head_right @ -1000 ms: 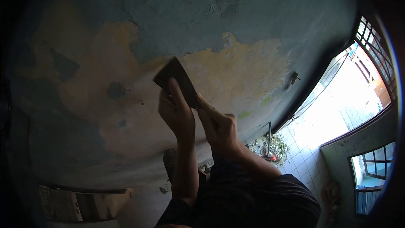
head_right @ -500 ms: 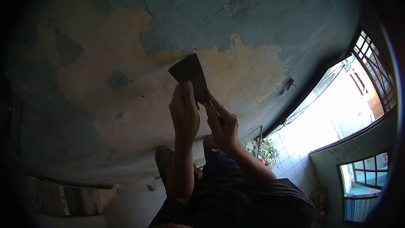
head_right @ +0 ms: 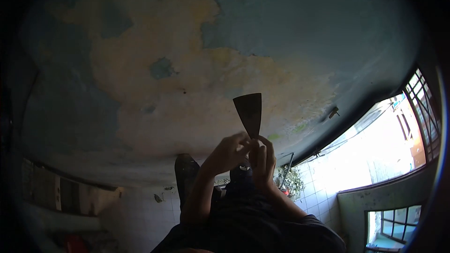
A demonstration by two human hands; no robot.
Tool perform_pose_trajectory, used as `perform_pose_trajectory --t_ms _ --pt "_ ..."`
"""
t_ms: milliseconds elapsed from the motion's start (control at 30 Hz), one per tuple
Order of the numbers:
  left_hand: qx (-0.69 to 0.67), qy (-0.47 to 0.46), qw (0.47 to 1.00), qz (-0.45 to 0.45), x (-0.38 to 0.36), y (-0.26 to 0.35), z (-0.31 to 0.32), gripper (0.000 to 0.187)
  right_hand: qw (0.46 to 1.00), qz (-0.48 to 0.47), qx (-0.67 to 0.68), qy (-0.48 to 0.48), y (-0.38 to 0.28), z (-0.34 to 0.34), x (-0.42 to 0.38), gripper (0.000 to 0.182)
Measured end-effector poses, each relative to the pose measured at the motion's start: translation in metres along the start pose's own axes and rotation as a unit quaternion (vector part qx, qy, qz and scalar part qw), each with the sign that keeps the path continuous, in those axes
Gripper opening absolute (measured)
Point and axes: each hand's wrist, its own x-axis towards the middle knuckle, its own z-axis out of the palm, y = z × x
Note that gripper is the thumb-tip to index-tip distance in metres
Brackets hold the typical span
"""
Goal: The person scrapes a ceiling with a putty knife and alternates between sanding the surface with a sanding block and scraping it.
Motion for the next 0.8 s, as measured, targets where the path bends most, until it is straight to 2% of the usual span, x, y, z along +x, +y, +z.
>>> perform_pose_trajectory --t_ms 33,67,100,133,200,233,267,300,333,367,400,433,467,500,533,567,600,700,800 --pt "-0.060 -0.045 0.997 -0.033 -0.005 0.001 0.003 0.029 0.985 -0.105 -0.136 -0.021 0.008 -0.004 -0.003 0.021" --pt "-0.062 -0.037 0.997 -0.038 -0.012 0.003 0.004 0.029 0.940 -0.208 -0.265 -0.042 0.013 -0.006 -0.007 0.017" --pt "-0.071 -0.028 0.996 -0.051 -0.019 0.008 0.005 0.028 0.987 -0.040 -0.132 -0.086 0.001 -0.004 -0.013 0.027" --pt "-0.079 -0.021 0.995 -0.065 -0.028 0.009 0.006 0.028 0.986 -0.035 -0.129 -0.094 0.006 -0.001 -0.016 0.027" --pt "-0.073 0.005 0.996 -0.056 -0.041 -0.007 0.014 0.026 0.980 -0.111 -0.121 -0.113 0.021 0.009 -0.026 0.031" --pt "-0.066 0.036 0.996 -0.048 -0.049 -0.010 0.017 0.024 0.994 -0.017 0.001 -0.109 -0.001 0.016 -0.029 0.032" --pt "-0.059 0.065 0.995 -0.039 -0.057 -0.015 0.020 0.023 0.994 -0.005 0.003 -0.108 0.000 0.018 -0.032 0.032" --pt "-0.069 0.101 0.992 -0.022 -0.064 -0.025 0.024 0.025 0.986 -0.042 -0.053 -0.150 0.002 0.018 -0.035 0.035" --pt "-0.070 0.097 0.992 -0.031 -0.068 -0.021 0.021 0.025 0.972 -0.081 -0.109 -0.191 0.003 0.019 -0.033 0.040" --pt "-0.087 0.129 0.987 -0.050 -0.071 -0.016 0.017 0.027 0.969 -0.048 -0.034 -0.241 0.012 0.011 -0.024 0.037" --pt "-0.105 0.159 0.979 -0.071 -0.074 -0.014 0.013 0.031 0.974 -0.001 -0.049 -0.220 0.006 0.013 -0.017 0.030" --pt "-0.094 0.164 0.978 -0.092 -0.080 -0.019 0.009 0.038 0.972 -0.046 -0.143 -0.181 0.015 0.015 -0.016 0.027" --pt "-0.122 0.165 0.966 -0.159 -0.085 -0.022 0.003 0.041 0.961 -0.107 -0.218 -0.132 0.003 0.016 -0.006 0.027" --pt "-0.032 0.150 0.988 -0.021 -0.089 -0.039 -0.008 0.044 0.986 0.046 -0.110 -0.117 0.005 0.008 0.003 0.028" --pt "-0.203 0.184 0.946 -0.174 -0.090 -0.019 -0.011 0.046 0.979 -0.006 -0.171 -0.114 -0.004 0.005 0.014 0.030" --pt "-0.269 0.199 0.925 -0.179 -0.094 -0.021 -0.013 0.048 0.974 -0.067 -0.204 -0.077 -0.002 0.005 0.017 0.031" --pt "-0.276 0.187 0.923 -0.191 -0.098 -0.016 -0.015 0.048 0.986 0.013 -0.162 -0.047 -0.006 0.003 0.024 0.032" --pt "-0.266 0.199 0.912 -0.240 -0.091 -0.001 -0.023 0.045 0.975 0.011 -0.218 -0.039 -0.011 -0.006 0.034 0.032" --pt "-0.247 0.178 0.930 -0.208 -0.090 -0.004 -0.018 0.053 0.968 -0.015 -0.247 -0.050 -0.010 -0.008 0.035 0.029"
